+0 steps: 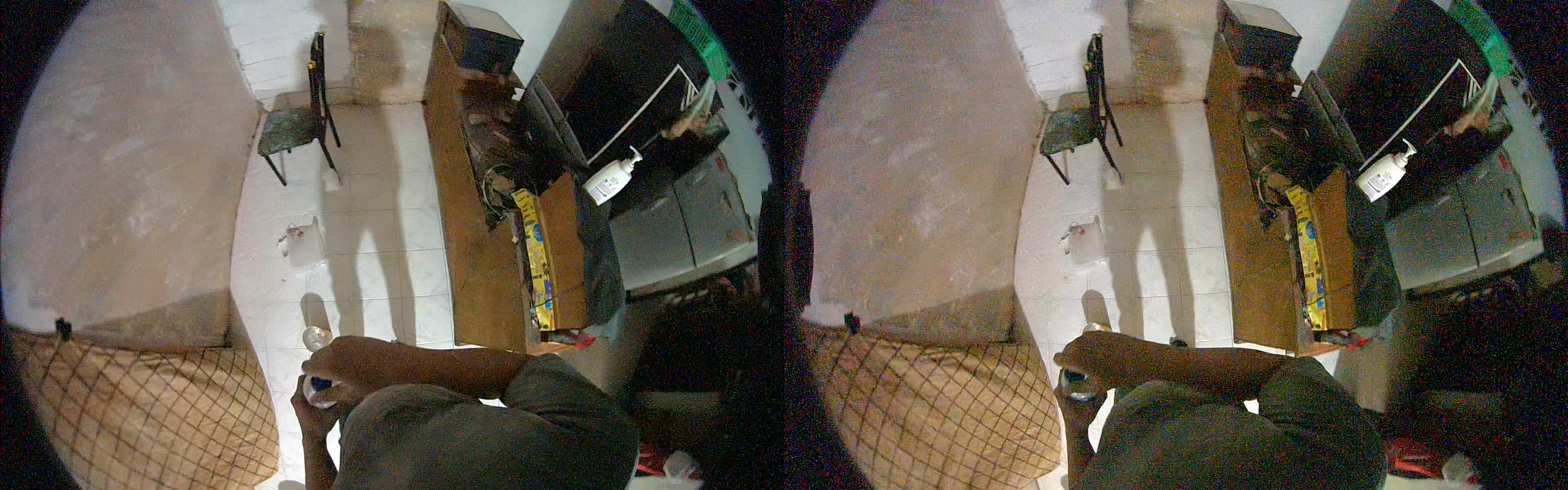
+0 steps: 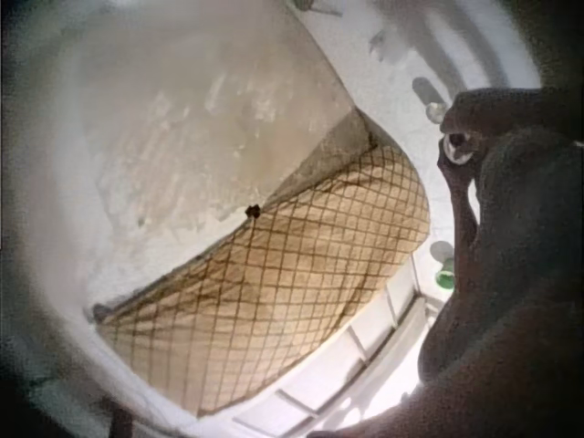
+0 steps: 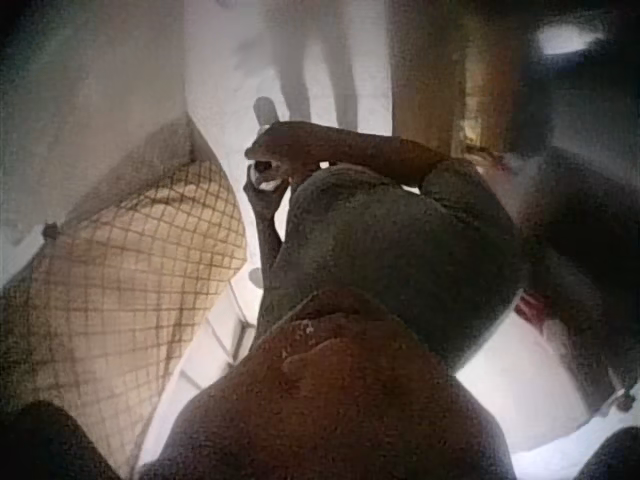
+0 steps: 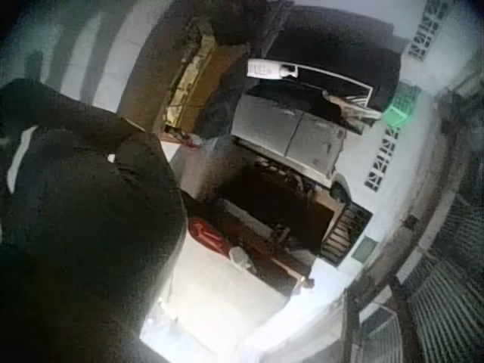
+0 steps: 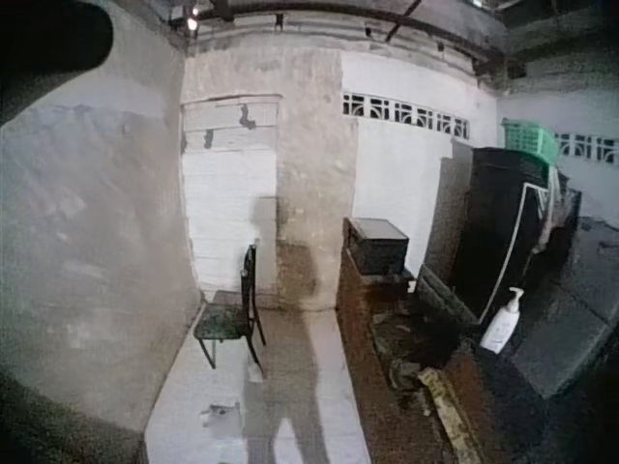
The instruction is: The person fills a plastic bottle with water at a kitchen sink, then moves to a tiled floor area. They sit down, pour water into a metal bowl, and add a white powder from a plastic bag. The person mixes the contents by hand, repeatedly adding more powder and water to form a paste.
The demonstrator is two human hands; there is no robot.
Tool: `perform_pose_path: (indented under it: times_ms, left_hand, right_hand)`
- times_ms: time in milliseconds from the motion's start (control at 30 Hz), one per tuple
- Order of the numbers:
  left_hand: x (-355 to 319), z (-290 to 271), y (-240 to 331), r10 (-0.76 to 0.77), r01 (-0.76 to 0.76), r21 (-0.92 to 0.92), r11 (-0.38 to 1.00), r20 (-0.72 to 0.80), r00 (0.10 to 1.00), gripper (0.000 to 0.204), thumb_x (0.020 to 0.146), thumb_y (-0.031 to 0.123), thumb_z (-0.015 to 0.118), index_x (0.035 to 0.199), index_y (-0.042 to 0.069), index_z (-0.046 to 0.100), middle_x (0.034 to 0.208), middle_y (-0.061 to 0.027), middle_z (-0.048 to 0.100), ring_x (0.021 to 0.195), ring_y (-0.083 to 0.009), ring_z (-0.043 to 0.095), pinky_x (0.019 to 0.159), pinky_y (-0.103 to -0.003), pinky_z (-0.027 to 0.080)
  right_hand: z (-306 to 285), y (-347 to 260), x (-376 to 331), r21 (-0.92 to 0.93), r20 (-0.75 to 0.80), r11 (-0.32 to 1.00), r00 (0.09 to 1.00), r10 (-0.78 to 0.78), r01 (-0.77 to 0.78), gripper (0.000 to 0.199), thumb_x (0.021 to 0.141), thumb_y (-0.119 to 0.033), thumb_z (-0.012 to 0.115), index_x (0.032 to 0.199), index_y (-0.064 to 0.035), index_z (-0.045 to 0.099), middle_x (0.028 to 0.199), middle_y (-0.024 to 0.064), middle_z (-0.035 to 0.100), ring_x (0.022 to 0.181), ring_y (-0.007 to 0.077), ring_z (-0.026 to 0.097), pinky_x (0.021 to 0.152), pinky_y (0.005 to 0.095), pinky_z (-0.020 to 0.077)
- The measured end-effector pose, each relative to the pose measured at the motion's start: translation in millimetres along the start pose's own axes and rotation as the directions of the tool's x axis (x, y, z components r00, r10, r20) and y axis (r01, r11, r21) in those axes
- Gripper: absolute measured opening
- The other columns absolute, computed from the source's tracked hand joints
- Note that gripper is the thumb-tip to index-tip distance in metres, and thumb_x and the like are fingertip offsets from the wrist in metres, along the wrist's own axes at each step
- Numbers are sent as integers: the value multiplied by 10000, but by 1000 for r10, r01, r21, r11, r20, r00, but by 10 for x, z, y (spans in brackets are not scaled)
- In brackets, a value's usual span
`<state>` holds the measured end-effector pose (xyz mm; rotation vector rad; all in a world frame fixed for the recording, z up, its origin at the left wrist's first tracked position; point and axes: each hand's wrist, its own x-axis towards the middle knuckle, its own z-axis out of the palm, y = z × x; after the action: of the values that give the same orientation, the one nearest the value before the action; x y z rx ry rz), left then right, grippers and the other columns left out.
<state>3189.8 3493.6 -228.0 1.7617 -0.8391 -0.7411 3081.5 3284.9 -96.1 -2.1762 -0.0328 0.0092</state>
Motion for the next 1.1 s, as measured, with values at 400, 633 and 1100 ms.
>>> perform_pose_path:
  times_ms: [400,633,1100]
  left_hand:
    - [2233,-677,-82,206,-265,84,960,425,882,602,669,313,955,1122,40,668,983,-154,752,917,-298,756,805,-406,601]
    - [3172,-513,-10,38,-63,56,996,375,926,599,665,233,956,1129,36,633,1030,-151,758,949,-263,753,828,-398,597]
    - [2732,-132,-795,-476,452,-150,879,-320,819,1097,654,150,986,1501,80,292,1404,-142,524,1252,-272,535,1076,-436,472]
  right_hand:
    - [-258,571,898,49,-472,924,807,356,-379,444,964,-459,698,1030,-26,632,905,208,658,848,423,701,736,499,559]
    - [-770,1624,1505,-46,-489,986,864,120,-163,365,1006,-353,652,1074,4,620,981,202,649,985,396,676,825,476,559]
    - [-1480,2447,3238,28,331,791,741,-584,611,221,917,-236,649,1049,-61,675,1034,141,642,1038,338,618,910,466,524]
